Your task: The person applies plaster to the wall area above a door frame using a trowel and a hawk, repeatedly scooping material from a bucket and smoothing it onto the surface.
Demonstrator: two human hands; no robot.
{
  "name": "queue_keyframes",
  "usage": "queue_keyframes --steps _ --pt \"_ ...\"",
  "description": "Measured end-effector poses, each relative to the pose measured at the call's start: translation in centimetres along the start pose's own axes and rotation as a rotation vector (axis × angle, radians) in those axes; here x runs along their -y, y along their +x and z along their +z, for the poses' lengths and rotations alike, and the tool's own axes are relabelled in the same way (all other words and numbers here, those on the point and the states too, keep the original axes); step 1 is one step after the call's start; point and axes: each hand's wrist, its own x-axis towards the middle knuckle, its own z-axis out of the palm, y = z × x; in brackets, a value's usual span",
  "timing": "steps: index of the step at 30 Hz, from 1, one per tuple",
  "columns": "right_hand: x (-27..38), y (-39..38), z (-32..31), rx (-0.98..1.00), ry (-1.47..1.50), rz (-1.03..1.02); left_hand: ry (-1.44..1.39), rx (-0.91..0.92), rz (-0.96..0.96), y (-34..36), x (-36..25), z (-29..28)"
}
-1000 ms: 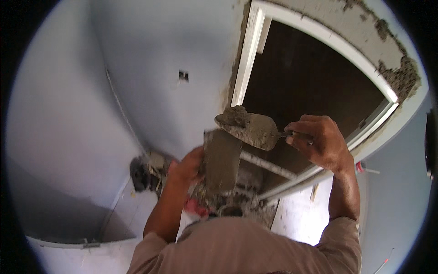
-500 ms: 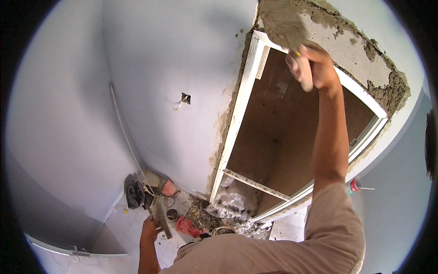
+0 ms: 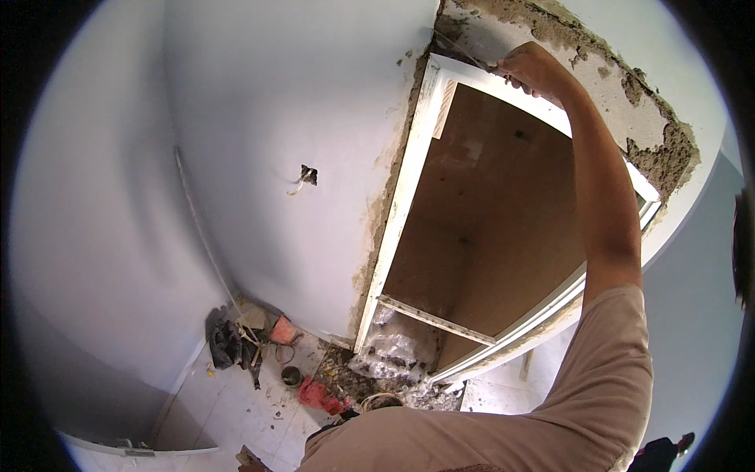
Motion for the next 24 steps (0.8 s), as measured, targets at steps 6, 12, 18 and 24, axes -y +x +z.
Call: queue_keyframes --steps 6,12,18,24 --pt "-3.2 0.5 -2.9 -0.165 0.061 -0.020 -0.153 0.105 -0.061 1.3 -1.2 1.9" --pt "-1.6 -2.7 -3.0 -0.414 0.062 -0.121 -0.271 0.172 -0.100 2.2 -1.5 3.0" --pt "2.2 -8.5 -2.1 -0.057 0.858 -0.483 -0.437 0.248 -0.106 3.7 -1.4 4.7" --pt "-2.0 -4.4 7.3 -0.041 0.989 -0.070 -0.777 0.447 0.115 6.0 1.8 4.5"
